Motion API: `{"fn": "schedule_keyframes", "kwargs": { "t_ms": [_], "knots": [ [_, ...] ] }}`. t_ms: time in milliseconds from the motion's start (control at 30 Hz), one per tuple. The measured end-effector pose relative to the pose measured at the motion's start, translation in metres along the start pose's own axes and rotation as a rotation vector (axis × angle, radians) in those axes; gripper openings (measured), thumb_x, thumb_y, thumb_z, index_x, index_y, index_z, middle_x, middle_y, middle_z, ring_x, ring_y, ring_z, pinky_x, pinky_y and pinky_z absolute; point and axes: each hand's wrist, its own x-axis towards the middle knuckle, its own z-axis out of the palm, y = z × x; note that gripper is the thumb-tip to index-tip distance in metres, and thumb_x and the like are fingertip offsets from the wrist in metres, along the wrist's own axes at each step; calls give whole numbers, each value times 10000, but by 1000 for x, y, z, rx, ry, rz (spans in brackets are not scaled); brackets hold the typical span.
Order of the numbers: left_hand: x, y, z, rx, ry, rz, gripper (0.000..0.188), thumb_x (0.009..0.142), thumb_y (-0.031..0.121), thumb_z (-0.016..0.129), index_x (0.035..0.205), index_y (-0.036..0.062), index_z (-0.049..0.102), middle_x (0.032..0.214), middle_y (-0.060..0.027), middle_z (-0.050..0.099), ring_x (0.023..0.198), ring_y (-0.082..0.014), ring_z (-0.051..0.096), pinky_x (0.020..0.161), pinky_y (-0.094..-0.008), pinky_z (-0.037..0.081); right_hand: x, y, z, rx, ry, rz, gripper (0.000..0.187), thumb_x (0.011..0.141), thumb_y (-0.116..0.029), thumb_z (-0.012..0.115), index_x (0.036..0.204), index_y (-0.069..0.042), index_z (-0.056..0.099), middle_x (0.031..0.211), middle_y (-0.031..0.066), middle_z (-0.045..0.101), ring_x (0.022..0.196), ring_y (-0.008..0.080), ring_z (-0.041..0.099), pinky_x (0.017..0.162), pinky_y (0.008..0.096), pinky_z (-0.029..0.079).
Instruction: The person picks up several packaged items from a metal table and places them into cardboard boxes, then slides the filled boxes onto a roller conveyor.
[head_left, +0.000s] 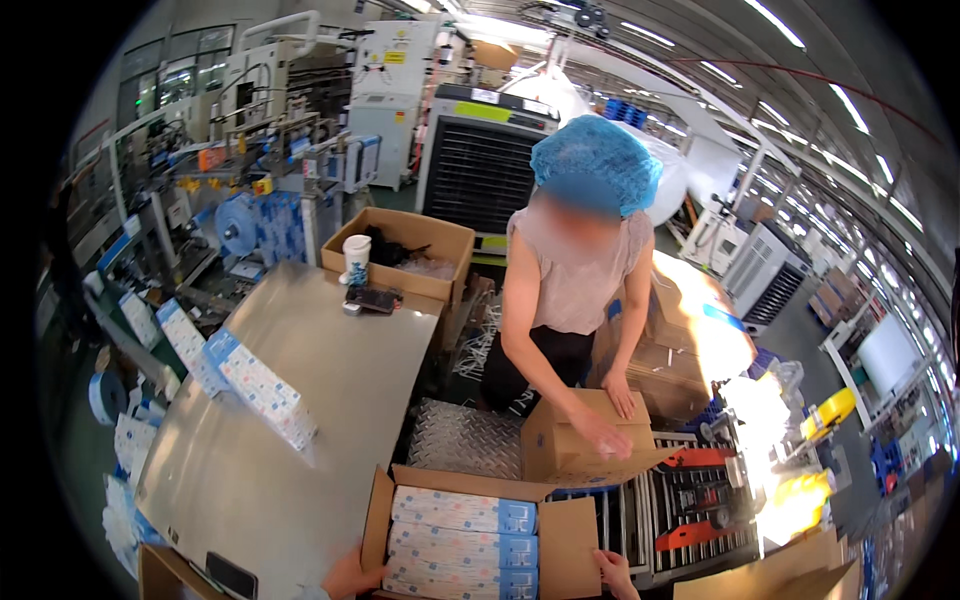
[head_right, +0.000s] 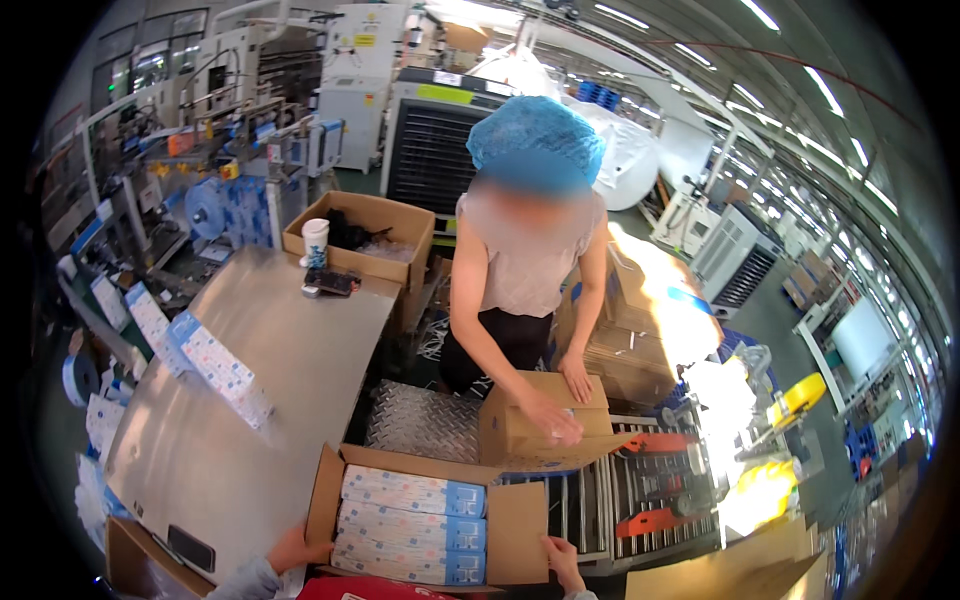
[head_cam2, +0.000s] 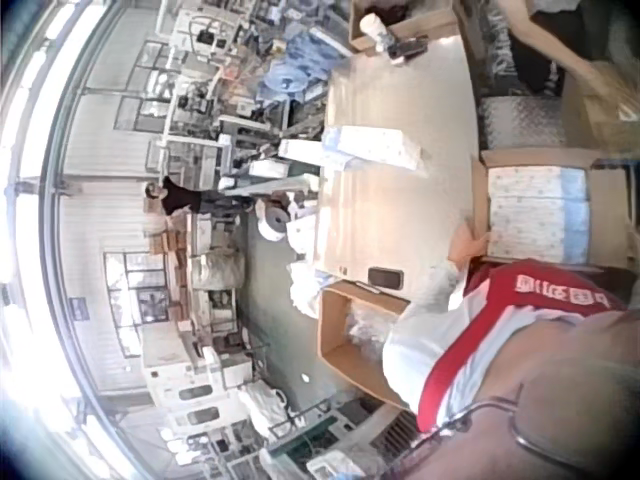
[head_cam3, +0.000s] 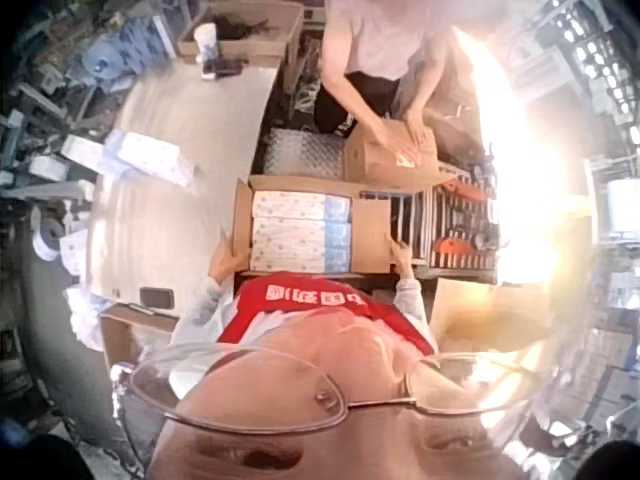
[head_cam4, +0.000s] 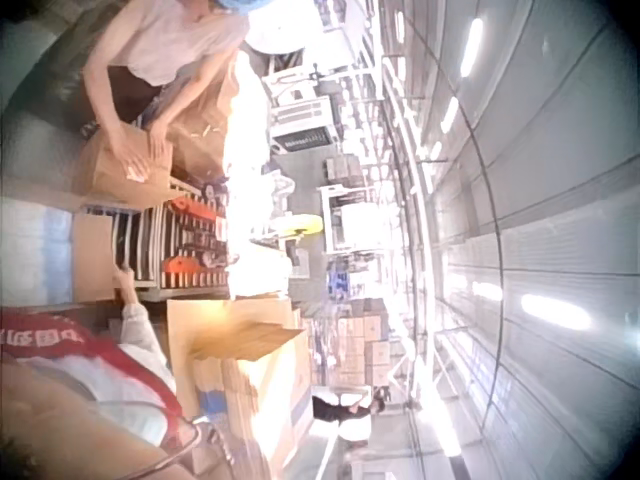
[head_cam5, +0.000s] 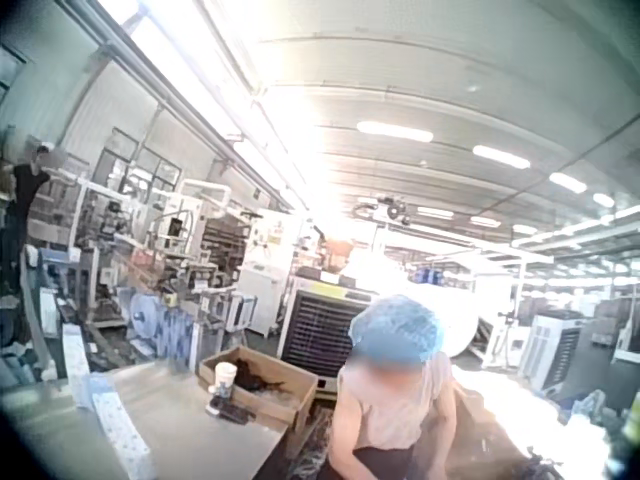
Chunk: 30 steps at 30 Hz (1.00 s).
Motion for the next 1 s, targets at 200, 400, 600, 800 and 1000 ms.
{"fn": "schedule_keyframes", "kwargs": {
  "t_ms": [200,400,600,800,1000],
  "knots": [
    [31,15,5,399,-42,-136,458,859,289,572,1195,-17,509,962,-269,642,883,-452,609,786,-491,500,-55,-97,112,-1202,-76,-386,416,880,-370,544,921,43,570,756,247,648,731,402,647,640,496,510],
    [39,31,-6,454,31,-84,340,863,269,546,1038,-16,605,859,-269,647,817,-459,613,733,-515,498,-39,-79,97,-1126,-174,-317,430,890,-387,490,1003,15,596,839,254,658,808,433,631,718,503,507],
    [43,18,26,416,198,-36,298,869,227,534,1066,19,615,909,-241,662,861,-430,627,745,-486,505,-9,-84,90,-1072,-252,-460,450,904,-385,477,832,26,645,818,260,652,824,415,641,737,492,509],
    [43,12,58,267,213,17,320,866,189,522,1130,29,604,939,-218,673,920,-387,644,781,-425,514,39,-98,45,-965,-405,-557,463,905,-399,485,851,36,635,850,265,651,819,429,637,720,499,507],
    [57,64,145,642,106,-5,627,812,225,558,1354,-36,378,797,-286,628,737,-465,613,698,-557,492,31,-98,-35,-1035,-266,-539,397,897,-359,485,911,20,603,788,247,649,770,413,646,700,500,521]
  ]
}}
